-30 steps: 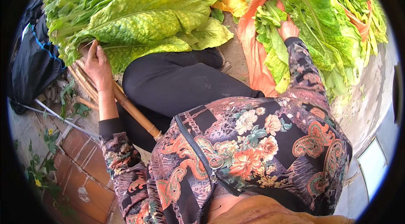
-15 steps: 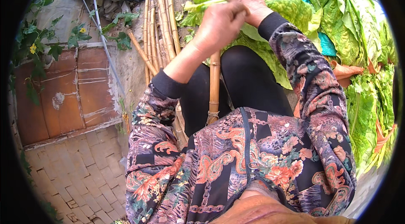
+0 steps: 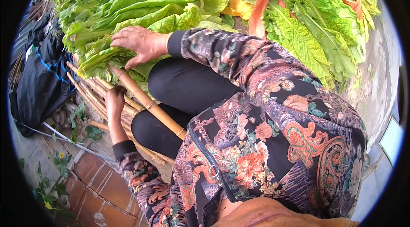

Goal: The person sits on the ground and repeatedly picks up large green leaves, wraps them around a bamboo stick, and ties them with string to form bundles. The person places the finished bundles to the side and continues the process with more leaves.

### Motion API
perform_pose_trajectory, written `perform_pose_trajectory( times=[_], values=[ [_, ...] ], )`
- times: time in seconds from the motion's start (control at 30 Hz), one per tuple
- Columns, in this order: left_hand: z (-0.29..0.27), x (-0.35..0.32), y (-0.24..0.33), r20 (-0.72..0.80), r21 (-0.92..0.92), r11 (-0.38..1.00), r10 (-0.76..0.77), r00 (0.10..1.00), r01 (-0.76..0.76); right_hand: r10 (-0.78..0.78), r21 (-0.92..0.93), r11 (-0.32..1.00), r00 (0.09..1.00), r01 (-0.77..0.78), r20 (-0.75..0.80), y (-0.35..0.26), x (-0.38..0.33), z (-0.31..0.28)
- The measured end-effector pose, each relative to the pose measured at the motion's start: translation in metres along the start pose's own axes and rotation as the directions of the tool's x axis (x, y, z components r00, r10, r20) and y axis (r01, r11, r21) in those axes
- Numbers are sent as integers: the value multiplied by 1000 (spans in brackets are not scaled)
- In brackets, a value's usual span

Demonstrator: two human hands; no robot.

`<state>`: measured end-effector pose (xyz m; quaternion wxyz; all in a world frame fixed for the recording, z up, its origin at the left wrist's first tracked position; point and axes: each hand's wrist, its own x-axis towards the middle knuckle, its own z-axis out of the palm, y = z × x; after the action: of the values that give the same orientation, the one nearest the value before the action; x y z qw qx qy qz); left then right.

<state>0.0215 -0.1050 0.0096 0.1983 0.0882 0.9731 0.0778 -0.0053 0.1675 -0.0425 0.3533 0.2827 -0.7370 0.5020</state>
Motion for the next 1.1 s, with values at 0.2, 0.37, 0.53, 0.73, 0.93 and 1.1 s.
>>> perform_pose_trajectory(
  times=[0.2, 0.37, 0.53, 0.73, 0.93, 1.1],
  values=[
    [-15, -56, 109, -297, -745, 634, -38, 954, -206, 724, -325, 636, 687, -700, -61, 32, -170, -184],
    [20, -25, 108, -464, -250, 941, 90, 881, -227, 831, -669, -128, 290, -732, -476, 84, -315, -334],
    [14, -14, 99, -344, -399, 905, 0, 939, -146, 877, -846, -241, 267, -476, -400, 71, -356, -344],
    [11, -20, 86, -362, -415, 897, -12, 932, -150, 769, -688, -23, 427, -725, -475, 45, -339, -401],
    [13, -17, 89, -317, -521, 845, -62, 946, -119, 817, -427, 165, 366, -889, -445, 19, -323, -413],
    [11, -11, 79, -327, -471, 867, 0, 945, -162, 952, -668, -145, 80, -730, -294, 25, -288, -371]
  ],
)
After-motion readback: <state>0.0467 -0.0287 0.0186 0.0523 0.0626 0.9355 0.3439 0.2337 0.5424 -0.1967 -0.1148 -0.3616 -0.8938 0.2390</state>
